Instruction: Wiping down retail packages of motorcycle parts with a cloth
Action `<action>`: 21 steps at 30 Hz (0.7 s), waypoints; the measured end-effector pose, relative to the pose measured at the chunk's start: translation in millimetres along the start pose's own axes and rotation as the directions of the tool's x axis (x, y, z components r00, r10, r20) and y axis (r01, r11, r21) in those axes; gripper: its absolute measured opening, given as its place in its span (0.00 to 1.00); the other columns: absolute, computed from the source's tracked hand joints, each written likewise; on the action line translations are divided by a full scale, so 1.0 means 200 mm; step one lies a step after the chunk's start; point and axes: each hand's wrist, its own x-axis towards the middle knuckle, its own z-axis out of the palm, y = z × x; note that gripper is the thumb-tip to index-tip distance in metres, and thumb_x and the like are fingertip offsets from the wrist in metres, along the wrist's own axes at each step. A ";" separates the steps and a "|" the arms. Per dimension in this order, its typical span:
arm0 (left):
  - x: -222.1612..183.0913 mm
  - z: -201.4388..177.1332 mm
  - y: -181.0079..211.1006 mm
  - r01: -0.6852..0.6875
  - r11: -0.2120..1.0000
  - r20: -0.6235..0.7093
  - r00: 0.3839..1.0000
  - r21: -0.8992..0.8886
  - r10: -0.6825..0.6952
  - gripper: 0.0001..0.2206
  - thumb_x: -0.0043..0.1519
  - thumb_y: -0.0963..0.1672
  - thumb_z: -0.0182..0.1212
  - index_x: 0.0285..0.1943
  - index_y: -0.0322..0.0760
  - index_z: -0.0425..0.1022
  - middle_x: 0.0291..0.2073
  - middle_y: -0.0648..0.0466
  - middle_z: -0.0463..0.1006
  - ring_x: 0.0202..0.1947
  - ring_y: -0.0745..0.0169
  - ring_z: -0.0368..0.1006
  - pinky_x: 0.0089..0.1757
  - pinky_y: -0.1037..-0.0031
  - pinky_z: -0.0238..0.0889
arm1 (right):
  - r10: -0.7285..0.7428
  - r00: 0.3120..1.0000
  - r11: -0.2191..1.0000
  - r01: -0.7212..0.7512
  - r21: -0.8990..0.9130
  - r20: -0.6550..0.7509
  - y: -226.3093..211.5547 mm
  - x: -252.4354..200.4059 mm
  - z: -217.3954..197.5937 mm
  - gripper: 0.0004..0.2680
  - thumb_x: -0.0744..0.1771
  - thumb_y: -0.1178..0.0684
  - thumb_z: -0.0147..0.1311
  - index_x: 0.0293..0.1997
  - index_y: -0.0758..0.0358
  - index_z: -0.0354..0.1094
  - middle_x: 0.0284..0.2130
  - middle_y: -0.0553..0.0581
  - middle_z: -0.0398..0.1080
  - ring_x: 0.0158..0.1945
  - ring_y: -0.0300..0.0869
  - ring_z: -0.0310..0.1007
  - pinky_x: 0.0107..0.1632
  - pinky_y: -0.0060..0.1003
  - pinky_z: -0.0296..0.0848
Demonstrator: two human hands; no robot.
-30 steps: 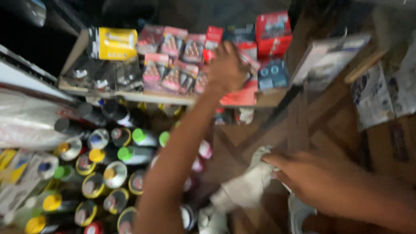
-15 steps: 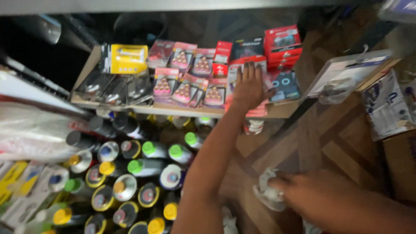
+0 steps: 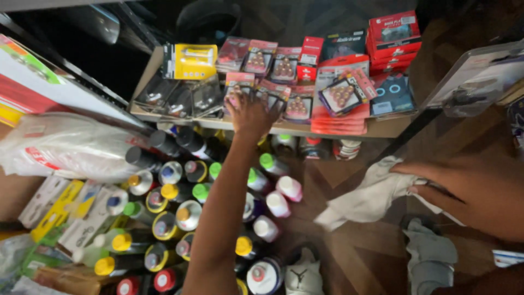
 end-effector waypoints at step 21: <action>-0.11 -0.43 0.22 0.298 -0.567 0.273 0.953 -0.768 0.131 0.20 0.70 0.54 0.38 0.57 0.37 0.66 0.44 0.46 0.75 0.41 0.55 0.71 0.45 0.65 0.64 | 0.097 0.840 0.925 0.122 0.359 -0.535 -0.23 0.01 -0.23 0.12 0.71 0.53 0.49 0.60 0.68 0.64 0.23 0.65 0.73 0.18 0.52 0.69 0.23 0.46 0.66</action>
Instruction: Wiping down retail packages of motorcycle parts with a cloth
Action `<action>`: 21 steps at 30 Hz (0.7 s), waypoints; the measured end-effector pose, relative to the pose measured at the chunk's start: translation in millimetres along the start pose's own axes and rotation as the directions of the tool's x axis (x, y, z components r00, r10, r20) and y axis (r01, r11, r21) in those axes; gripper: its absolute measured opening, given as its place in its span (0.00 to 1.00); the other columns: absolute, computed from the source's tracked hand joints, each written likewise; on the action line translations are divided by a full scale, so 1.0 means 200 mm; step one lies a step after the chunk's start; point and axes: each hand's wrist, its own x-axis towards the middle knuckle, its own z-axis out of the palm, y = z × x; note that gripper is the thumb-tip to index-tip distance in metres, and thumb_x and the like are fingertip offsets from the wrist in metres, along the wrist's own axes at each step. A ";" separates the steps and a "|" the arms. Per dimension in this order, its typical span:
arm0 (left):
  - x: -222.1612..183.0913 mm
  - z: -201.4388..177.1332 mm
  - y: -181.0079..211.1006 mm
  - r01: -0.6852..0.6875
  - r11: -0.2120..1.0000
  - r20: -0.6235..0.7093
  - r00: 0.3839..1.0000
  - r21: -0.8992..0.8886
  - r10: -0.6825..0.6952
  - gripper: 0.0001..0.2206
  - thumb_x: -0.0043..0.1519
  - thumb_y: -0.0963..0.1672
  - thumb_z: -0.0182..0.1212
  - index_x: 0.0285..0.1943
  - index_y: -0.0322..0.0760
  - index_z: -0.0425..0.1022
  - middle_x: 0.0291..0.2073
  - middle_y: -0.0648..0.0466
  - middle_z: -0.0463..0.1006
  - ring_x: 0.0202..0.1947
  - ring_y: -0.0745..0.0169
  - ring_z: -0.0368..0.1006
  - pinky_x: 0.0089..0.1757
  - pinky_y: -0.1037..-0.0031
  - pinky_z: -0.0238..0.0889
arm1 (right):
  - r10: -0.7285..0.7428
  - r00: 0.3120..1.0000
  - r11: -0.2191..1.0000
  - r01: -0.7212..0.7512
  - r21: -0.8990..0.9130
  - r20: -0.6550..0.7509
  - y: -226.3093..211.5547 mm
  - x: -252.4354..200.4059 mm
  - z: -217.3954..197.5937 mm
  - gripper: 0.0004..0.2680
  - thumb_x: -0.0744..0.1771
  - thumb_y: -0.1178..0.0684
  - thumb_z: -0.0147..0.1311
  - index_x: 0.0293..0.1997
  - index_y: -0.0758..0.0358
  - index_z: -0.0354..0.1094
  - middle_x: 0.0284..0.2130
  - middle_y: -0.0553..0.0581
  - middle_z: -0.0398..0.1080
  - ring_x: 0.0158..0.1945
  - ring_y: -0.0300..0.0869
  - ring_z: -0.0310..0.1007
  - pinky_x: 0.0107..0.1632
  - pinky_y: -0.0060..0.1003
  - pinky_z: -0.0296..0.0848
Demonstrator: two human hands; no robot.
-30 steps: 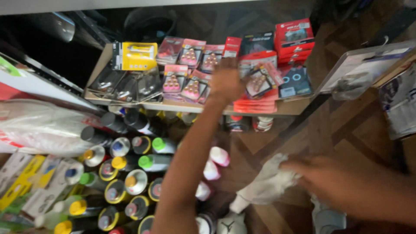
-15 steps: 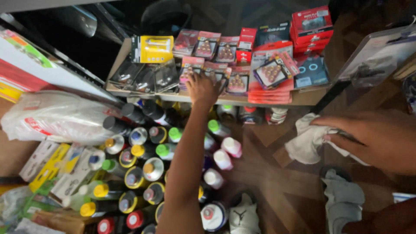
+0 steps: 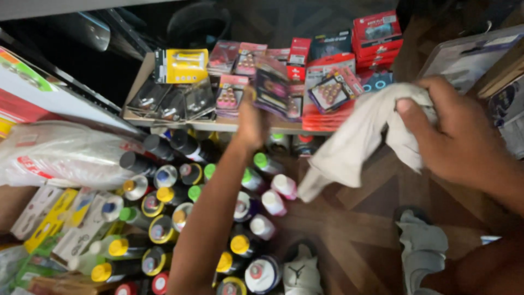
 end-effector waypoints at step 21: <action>-0.23 0.60 -0.54 -0.185 0.925 -0.024 0.982 -0.330 0.188 0.14 0.72 0.45 0.50 0.59 0.29 0.70 0.49 0.47 0.76 0.47 0.61 0.72 0.51 0.71 0.66 | -0.417 0.848 0.865 0.481 0.142 -0.327 -0.16 0.17 0.18 0.16 0.70 0.62 0.43 0.66 0.71 0.51 0.65 0.77 0.59 0.50 0.57 0.69 0.46 0.42 0.69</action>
